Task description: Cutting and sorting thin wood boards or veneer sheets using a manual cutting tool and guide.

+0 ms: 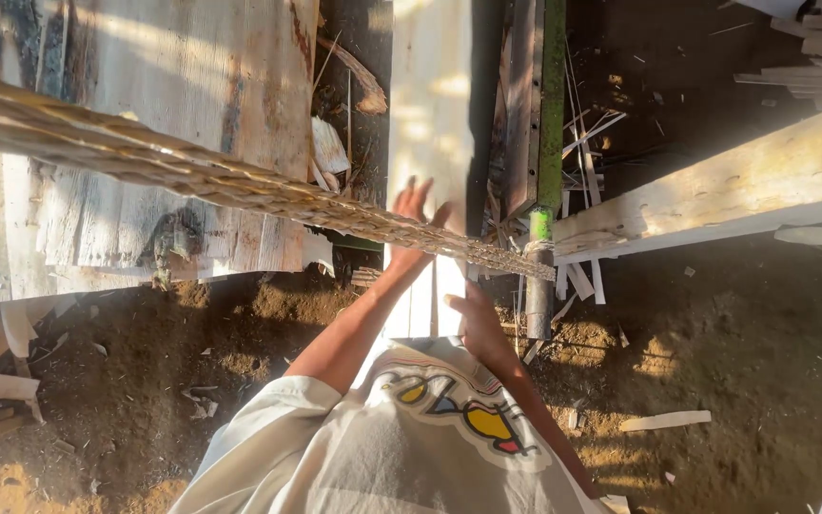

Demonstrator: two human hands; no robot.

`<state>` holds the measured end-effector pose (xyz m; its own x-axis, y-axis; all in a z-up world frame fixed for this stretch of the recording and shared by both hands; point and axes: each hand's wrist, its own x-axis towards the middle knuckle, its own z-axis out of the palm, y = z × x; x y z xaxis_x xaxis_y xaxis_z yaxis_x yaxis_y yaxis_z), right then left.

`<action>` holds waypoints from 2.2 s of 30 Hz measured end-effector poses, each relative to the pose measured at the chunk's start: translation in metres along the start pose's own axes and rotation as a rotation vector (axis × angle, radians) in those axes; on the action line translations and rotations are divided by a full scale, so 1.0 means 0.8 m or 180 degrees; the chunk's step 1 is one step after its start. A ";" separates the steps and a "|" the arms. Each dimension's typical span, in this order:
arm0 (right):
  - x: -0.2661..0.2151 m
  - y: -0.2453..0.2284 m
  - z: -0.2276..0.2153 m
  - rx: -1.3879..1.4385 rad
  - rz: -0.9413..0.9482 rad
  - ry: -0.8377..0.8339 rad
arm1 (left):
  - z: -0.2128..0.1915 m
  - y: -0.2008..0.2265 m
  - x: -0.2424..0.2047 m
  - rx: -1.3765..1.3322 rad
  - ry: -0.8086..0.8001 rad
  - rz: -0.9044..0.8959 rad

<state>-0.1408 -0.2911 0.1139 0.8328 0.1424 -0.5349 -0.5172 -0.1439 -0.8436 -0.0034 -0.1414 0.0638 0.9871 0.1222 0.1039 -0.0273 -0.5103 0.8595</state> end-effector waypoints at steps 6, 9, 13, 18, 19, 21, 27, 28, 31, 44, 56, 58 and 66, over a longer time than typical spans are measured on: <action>0.067 0.153 -0.058 -0.0265 -0.0337 -0.0182 | -0.038 -0.114 -0.086 -0.1226 -0.0943 -0.2217; 0.066 0.132 -0.052 0.0162 0.0306 0.0079 | 0.012 -0.175 -0.123 -0.2311 -0.0830 -0.1673; 0.032 0.062 -0.105 0.1943 -0.0332 0.0217 | 0.035 -0.195 -0.080 -0.1797 -0.0691 -0.0950; -0.038 -0.102 -0.125 0.1729 -0.0451 0.0203 | 0.028 -0.140 0.007 -0.2931 -0.0744 -0.0859; -0.038 -0.104 -0.122 0.1731 -0.0459 0.0235 | 0.034 -0.131 0.017 -0.2943 -0.0774 -0.0854; -0.031 -0.111 -0.114 0.0302 -0.0467 0.0302 | 0.042 -0.113 0.044 -0.1603 -0.0721 -0.1045; -0.019 -0.101 -0.101 0.0283 -0.0561 0.0478 | 0.048 -0.085 0.112 -0.0985 -0.0697 -0.1183; -0.018 -0.108 -0.097 0.0265 -0.0562 0.0487 | 0.057 -0.092 0.123 -0.1005 -0.0698 -0.1180; -0.015 -0.116 -0.086 0.0008 -0.0091 0.0812 | 0.080 -0.112 0.150 -0.1319 -0.0662 -0.1177; -0.013 -0.109 -0.106 -0.1197 -0.0534 0.0674 | 0.081 -0.104 0.205 -0.0921 -0.0660 -0.1308; 0.096 0.061 -0.094 -0.0905 0.0064 0.1169 | 0.103 -0.127 0.211 -0.0928 -0.0457 -0.1184; 0.111 0.096 -0.089 -0.0655 0.0560 0.1137 | 0.110 -0.129 0.203 -0.0958 -0.0506 -0.1314; 0.052 -0.014 -0.095 -0.0741 0.0006 0.1036 | 0.124 -0.146 0.206 -0.0683 -0.0411 -0.1159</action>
<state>-0.0855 -0.3582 0.1045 0.8701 -0.1705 -0.4624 -0.4916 -0.3673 -0.7896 0.1785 -0.1460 -0.0695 0.9497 0.1469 -0.2767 0.3072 -0.2638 0.9143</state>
